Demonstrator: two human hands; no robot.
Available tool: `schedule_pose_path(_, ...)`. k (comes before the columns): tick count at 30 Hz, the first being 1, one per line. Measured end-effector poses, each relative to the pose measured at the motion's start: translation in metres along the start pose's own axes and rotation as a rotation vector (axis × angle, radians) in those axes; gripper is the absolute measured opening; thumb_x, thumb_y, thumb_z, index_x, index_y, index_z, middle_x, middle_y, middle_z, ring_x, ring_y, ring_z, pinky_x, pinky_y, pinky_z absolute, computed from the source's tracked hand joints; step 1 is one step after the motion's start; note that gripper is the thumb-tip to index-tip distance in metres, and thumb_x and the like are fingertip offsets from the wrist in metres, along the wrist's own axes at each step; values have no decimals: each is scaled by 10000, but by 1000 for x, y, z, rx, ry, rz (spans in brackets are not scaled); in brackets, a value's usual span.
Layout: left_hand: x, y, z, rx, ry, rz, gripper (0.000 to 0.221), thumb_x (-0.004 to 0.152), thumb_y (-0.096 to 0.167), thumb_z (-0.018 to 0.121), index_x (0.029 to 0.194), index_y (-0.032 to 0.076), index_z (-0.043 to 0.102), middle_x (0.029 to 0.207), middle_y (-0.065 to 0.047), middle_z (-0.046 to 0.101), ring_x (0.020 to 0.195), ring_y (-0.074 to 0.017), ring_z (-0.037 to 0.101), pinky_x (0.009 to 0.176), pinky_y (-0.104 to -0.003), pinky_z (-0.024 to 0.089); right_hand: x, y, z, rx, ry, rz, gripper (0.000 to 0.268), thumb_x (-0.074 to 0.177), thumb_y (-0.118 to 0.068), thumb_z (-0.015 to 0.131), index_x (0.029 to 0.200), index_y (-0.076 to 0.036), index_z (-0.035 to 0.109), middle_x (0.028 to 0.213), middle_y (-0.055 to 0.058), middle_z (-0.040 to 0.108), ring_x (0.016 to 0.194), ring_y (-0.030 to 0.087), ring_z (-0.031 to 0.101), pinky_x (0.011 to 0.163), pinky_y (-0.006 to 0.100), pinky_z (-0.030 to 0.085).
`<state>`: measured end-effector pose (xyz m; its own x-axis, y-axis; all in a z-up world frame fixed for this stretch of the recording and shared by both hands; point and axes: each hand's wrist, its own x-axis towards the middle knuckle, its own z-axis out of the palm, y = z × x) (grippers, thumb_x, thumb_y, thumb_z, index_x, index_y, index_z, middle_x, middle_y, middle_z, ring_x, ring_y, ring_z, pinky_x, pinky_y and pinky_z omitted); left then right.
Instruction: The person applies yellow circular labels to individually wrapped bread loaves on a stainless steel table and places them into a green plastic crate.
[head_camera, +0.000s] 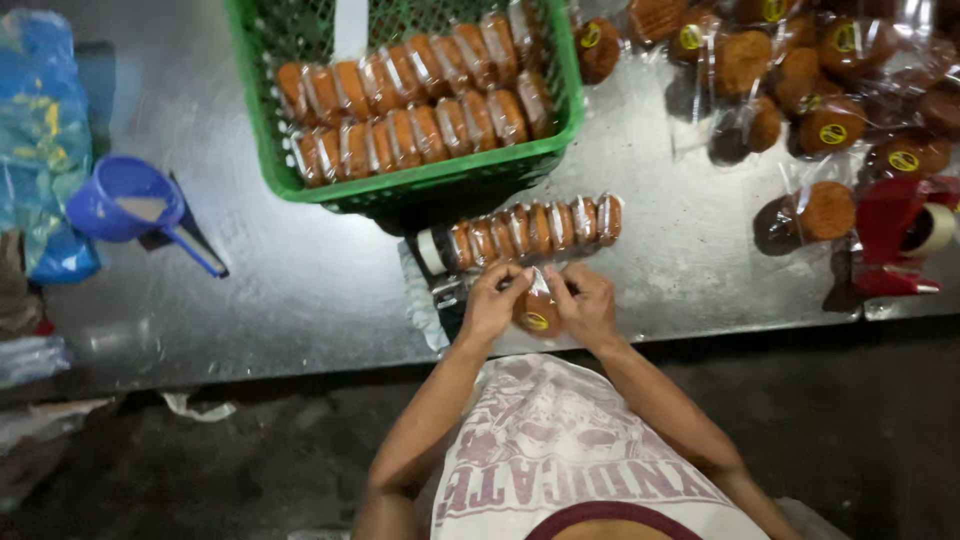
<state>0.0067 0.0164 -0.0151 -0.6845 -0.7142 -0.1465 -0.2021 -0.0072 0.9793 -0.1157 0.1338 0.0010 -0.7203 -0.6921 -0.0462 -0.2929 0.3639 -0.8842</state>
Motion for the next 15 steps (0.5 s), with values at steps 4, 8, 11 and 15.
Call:
schedule_pose_path(4, -28, 6, 0, 158, 349, 243, 153, 958, 17, 670, 866, -40, 562, 1008, -93, 527, 868, -194, 541, 791, -315, 465, -28, 11, 45, 577, -210, 254, 188, 1030, -191, 691, 964, -22, 641, 983, 55, 640, 858, 127, 564, 745, 274, 496)
schedule_pose_path(8, -49, 8, -31, -45, 337, 171, 157, 830, -43, 684, 911, 8, 560, 1180, -100, 517, 960, -203, 561, 771, -325, 501, -46, 7, 59, 1025, -542, 690, 445, 898, -208, 663, 1327, -192, 548, 1233, 13, 594, 985, 136, 585, 696, 273, 519)
schedule_pose_path(11, -58, 0, -51, -471, 324, 47, 392, 856, -44, 622, 1225, 43, 519, 1338, -68, 477, 1258, -215, 537, 982, -351, 537, -58, 6, 78, 994, -585, 438, 701, 810, -168, 771, 1406, -175, 403, 1309, 42, 569, 1126, 150, 599, 770, 296, 551)
schedule_pose_path(15, -78, -18, -74, -1123, 180, -304, 517, 957, 119, 630, 1448, 72, 475, 1376, -110, 556, 1265, -247, 558, 1025, -380, 532, -34, 19, 131, 538, -364, 26, 505, 844, -213, 879, 1212, -91, 555, 1168, 75, 613, 1044, 166, 613, 837, 324, 548)
